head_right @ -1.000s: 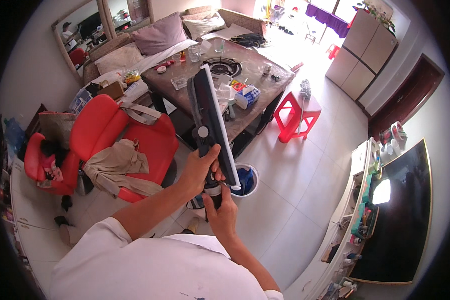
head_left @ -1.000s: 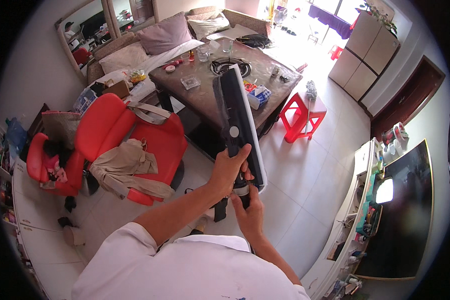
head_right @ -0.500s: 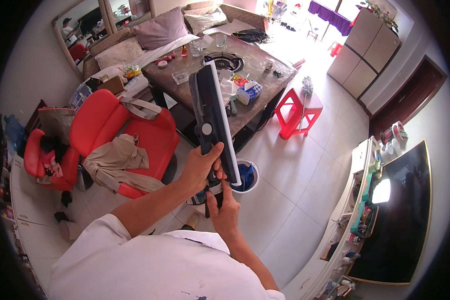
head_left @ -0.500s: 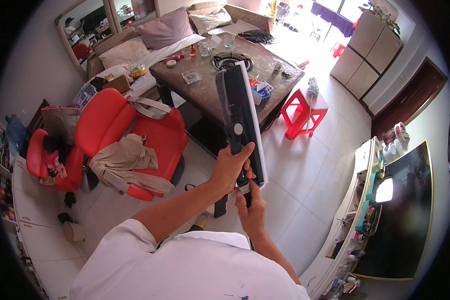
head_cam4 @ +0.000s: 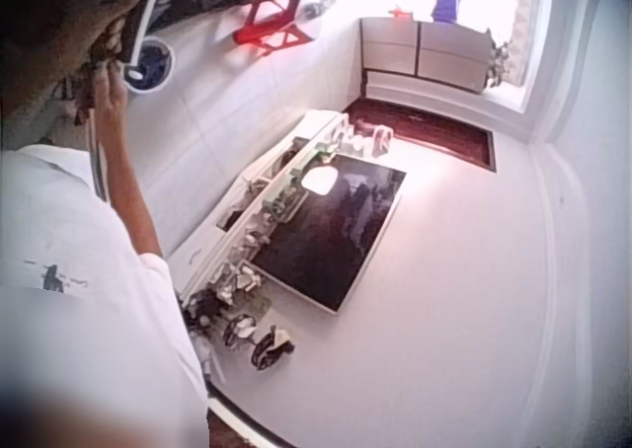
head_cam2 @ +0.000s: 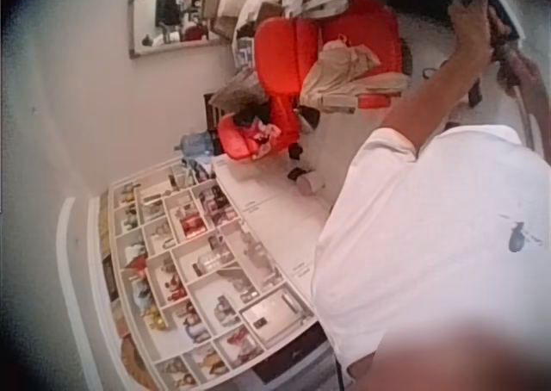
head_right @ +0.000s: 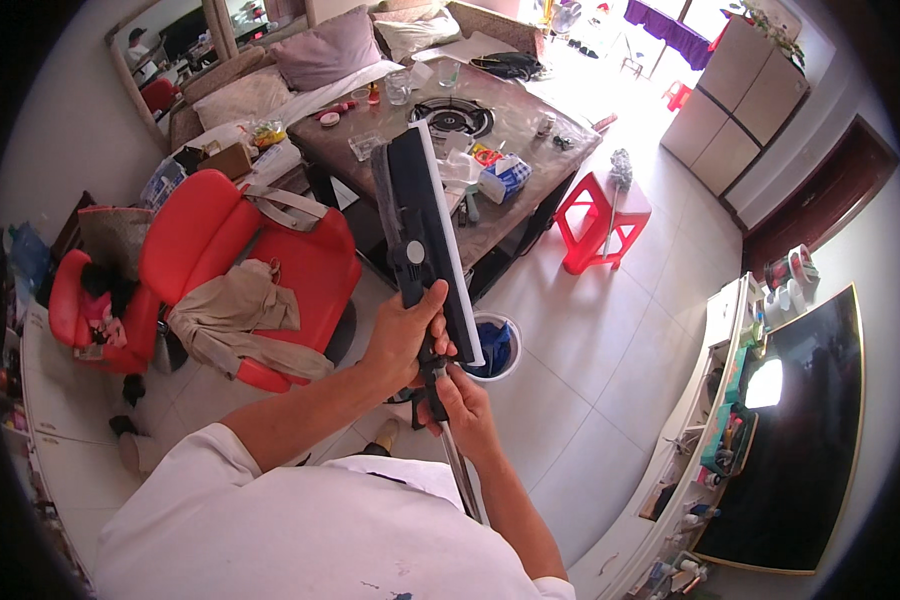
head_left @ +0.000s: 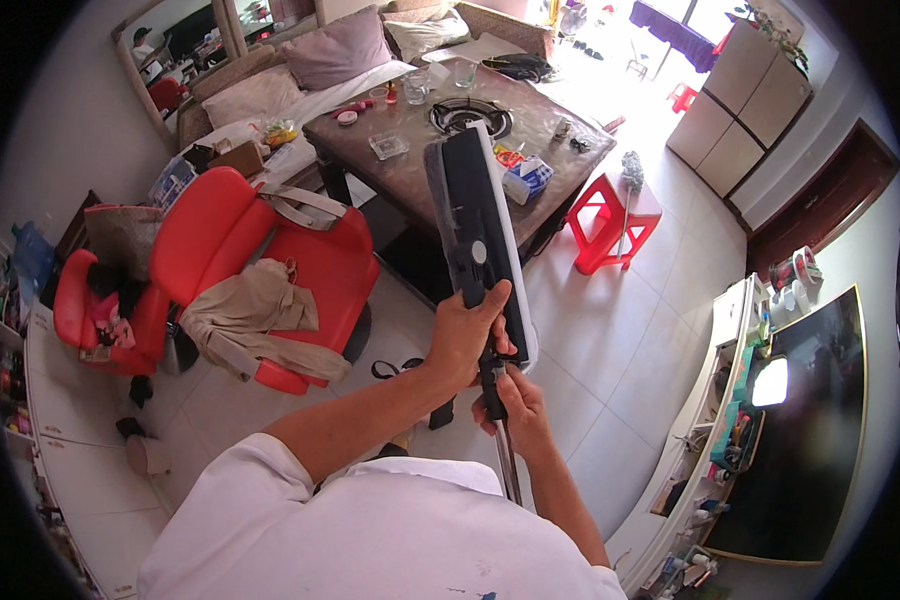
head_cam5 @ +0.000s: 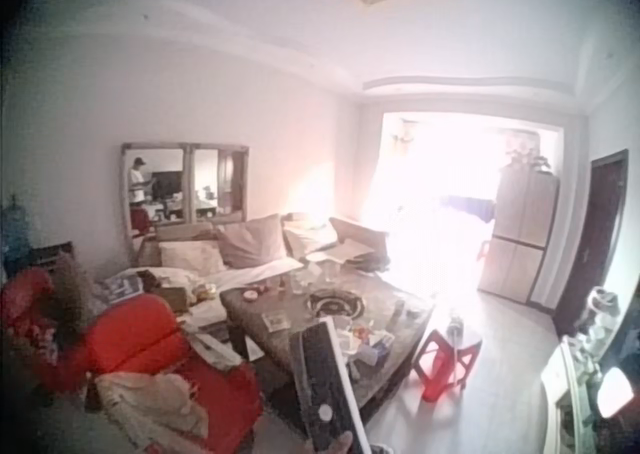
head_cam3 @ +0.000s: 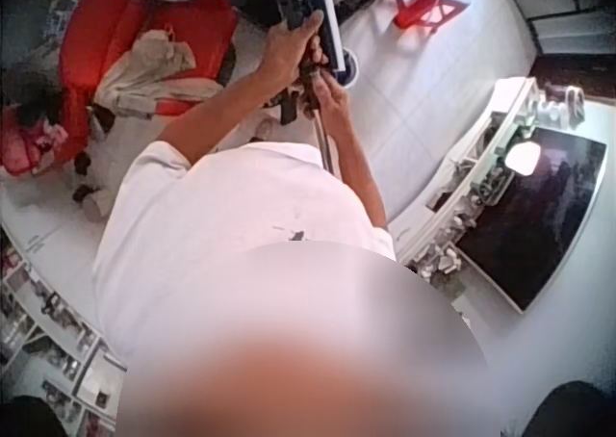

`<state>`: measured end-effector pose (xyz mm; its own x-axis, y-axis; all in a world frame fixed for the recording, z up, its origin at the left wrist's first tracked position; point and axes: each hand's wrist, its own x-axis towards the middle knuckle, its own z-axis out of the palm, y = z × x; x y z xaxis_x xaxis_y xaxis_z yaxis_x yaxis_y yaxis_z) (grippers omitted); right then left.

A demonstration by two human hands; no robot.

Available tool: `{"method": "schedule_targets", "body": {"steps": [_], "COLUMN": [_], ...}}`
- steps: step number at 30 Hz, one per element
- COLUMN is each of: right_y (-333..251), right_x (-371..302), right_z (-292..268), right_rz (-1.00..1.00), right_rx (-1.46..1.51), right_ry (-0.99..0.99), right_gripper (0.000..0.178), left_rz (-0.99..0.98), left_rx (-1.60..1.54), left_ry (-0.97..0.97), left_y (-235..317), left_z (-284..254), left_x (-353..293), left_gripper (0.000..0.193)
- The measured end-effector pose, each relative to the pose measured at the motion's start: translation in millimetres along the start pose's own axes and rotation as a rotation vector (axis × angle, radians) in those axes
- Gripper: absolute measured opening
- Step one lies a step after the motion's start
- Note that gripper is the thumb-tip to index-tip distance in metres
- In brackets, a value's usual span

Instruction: The person assembles a flat mop by attaching a handle to a mop head and securing a microfiber pad. They remove the pad from packaging, align the head with the handle, and fasten the pad onto the head using clips.

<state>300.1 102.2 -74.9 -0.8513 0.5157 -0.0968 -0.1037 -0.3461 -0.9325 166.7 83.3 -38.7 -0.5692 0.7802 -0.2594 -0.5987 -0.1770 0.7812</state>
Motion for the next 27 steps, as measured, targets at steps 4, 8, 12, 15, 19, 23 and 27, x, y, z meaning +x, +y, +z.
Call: {"method": "schedule_targets", "body": {"steps": [4, 8, 12, 15, 19, 23, 27], "right_y": [-2.1, -6.5, -7.1, -2.3, -9.1, -10.7, -10.8], "right_x": [1.7, 1.4, -0.5, -2.6, -4.1, -4.2, -3.6], "right_z": [-4.4, -7.2, -3.4, -9.3, -8.2, -13.3, -13.6], "right_rz": [0.024, 0.054, 0.016, 0.019, 0.1, 0.126, 0.155], "right_rx": [0.036, 0.122, 0.096, 0.175, 0.365, 0.48, 0.484], "right_ry": [-0.052, -0.093, -0.047, -0.115, -0.117, -0.144, -0.139], "right_gripper": [0.041, 0.041, 0.041, 0.038, 0.036, 0.036, 0.038], "left_rz": [-0.022, -0.118, -0.162, -0.149, -0.109, -0.127, -0.109], "left_rx": [-0.051, -0.096, -0.122, -0.111, -0.126, -0.152, -0.17], "left_ry": [0.022, -0.025, -0.105, -0.117, -0.139, -0.215, -0.165], "left_y": [0.0, 2.3, 1.9, 3.8, 2.6, 3.9, 3.7], "left_z": [-0.4, -1.4, -5.4, -2.3, -1.7, -1.7, -0.4], "left_x": [2.3, -0.3, 1.8, -1.2, -1.8, -2.8, -7.5], "left_gripper": [0.035, 0.037, 0.038, 0.038, 0.039, 0.037, 0.037]}}
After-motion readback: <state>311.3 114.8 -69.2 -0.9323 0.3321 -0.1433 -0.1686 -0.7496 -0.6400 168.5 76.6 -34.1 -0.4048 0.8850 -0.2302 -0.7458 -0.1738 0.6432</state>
